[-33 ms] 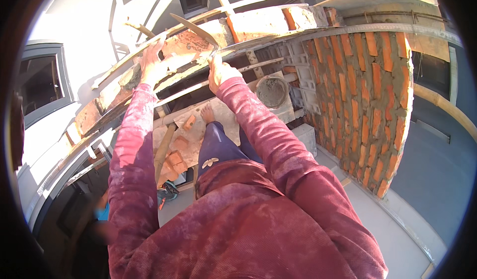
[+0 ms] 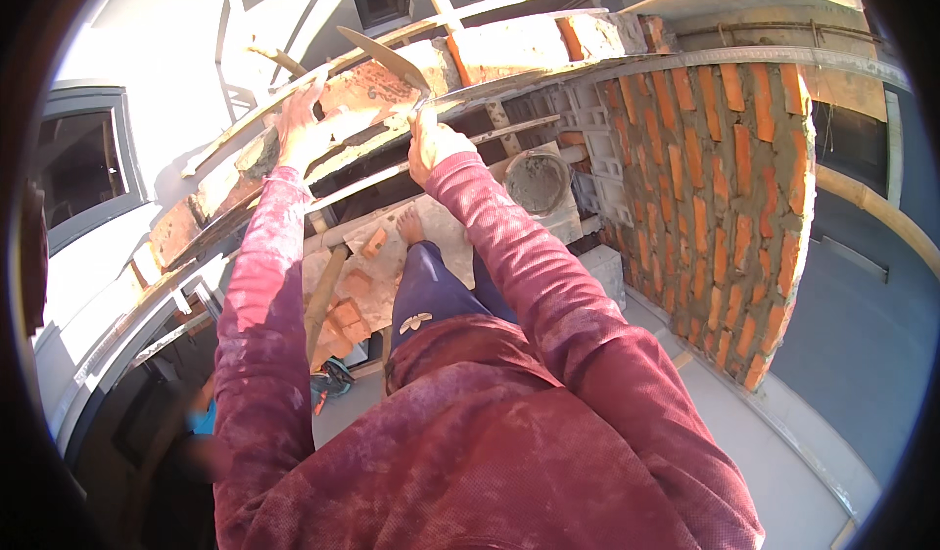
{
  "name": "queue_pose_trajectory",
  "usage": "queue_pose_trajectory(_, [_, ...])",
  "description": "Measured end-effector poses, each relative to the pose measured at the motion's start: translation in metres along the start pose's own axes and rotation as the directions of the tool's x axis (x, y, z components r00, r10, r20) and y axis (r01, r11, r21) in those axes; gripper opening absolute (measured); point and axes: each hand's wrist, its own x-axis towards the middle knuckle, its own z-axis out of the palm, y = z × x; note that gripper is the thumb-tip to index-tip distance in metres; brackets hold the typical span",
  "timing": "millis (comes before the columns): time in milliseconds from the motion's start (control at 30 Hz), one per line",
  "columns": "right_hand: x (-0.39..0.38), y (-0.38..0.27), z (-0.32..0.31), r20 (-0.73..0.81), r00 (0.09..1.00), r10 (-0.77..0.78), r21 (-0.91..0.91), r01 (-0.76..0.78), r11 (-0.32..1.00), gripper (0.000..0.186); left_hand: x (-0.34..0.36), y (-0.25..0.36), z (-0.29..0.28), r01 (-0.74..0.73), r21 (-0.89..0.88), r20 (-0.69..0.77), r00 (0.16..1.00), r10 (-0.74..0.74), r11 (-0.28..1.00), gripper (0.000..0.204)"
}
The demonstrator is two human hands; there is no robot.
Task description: The person scoops mortar from a bucket using a trowel and applies it to the top of a brick wall. They then pick up a brick, place it onto the mortar, and tap it into position. The person repeats this process, adding mortar and bricks to extend the wall.
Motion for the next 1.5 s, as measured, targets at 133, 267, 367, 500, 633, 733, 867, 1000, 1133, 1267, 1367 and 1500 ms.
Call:
queue_pose_trajectory(133, [0.006,0.016,0.004,-0.076,0.995,-0.071,0.08,0.077,0.994,0.032,0.0,0.0,-0.002,-0.01,-0.005,0.003,1.0,0.01,1.0,0.079])
queue_pose_trajectory(267, [0.011,0.022,-0.001,0.046,0.999,0.0,0.003,0.0,1.0,0.034,0.002,0.004,-0.008,0.036,0.005,0.042,0.998,-0.036,0.999,0.079])
queue_pose_trajectory(367, [0.018,0.019,-0.004,-0.128,0.971,-0.201,-0.02,0.201,0.979,0.03,0.008,0.009,-0.008,0.055,0.02,0.041,0.998,-0.056,0.998,0.077])
queue_pose_trajectory(500, [0.023,0.011,0.001,-0.161,0.892,-0.423,-0.205,0.389,0.898,0.03,0.007,0.012,-0.01,0.088,0.033,0.06,0.994,-0.089,0.996,0.075])
queue_pose_trajectory(633, [0.029,0.009,0.004,0.12,0.985,-0.123,-0.126,0.138,0.982,0.045,0.006,0.009,-0.012,0.074,0.047,0.032,0.997,-0.076,0.996,0.075])
queue_pose_trajectory(733, [0.033,0.012,0.0,0.194,0.949,-0.249,-0.27,0.296,0.916,0.043,0.006,0.008,-0.01,0.06,0.031,0.043,0.997,-0.062,0.998,0.072])
queue_pose_trajectory(867, [0.035,0.015,0.0,0.033,0.97,-0.241,-0.095,0.243,0.965,0.048,0.007,0.008,-0.007,0.091,0.044,0.02,0.996,-0.092,0.995,0.075])
queue_pose_trajectory(1000, [0.031,0.012,0.007,0.067,0.977,-0.203,-0.138,0.211,0.968,0.043,0.007,0.008,-0.008,0.085,0.053,0.028,0.996,-0.086,0.995,0.078])
queue_pose_trajectory(1133, [0.024,0.012,0.012,0.056,0.979,-0.194,-0.099,0.199,0.975,0.04,0.005,0.007,-0.008,0.079,0.043,0.006,0.997,-0.079,0.996,0.079])
queue_pose_trajectory(1267, [0.023,0.012,0.017,0.085,0.987,-0.139,-0.045,0.144,0.989,0.036,0.002,0.004,-0.006,0.063,-0.001,-0.023,0.998,-0.063,0.998,0.08])
queue_pose_trajectory(1367, [0.028,0.009,0.019,0.088,0.983,-0.161,-0.074,0.168,0.983,0.036,0.003,0.0,-0.003,0.054,-0.013,-0.04,0.998,-0.054,0.998,0.081])
queue_pose_trajectory(1500, [0.027,0.018,-0.003,-0.109,0.92,-0.377,0.111,0.388,0.915,0.028,0.001,-0.002,0.005,0.053,0.012,-0.099,0.994,-0.051,0.999,0.08])
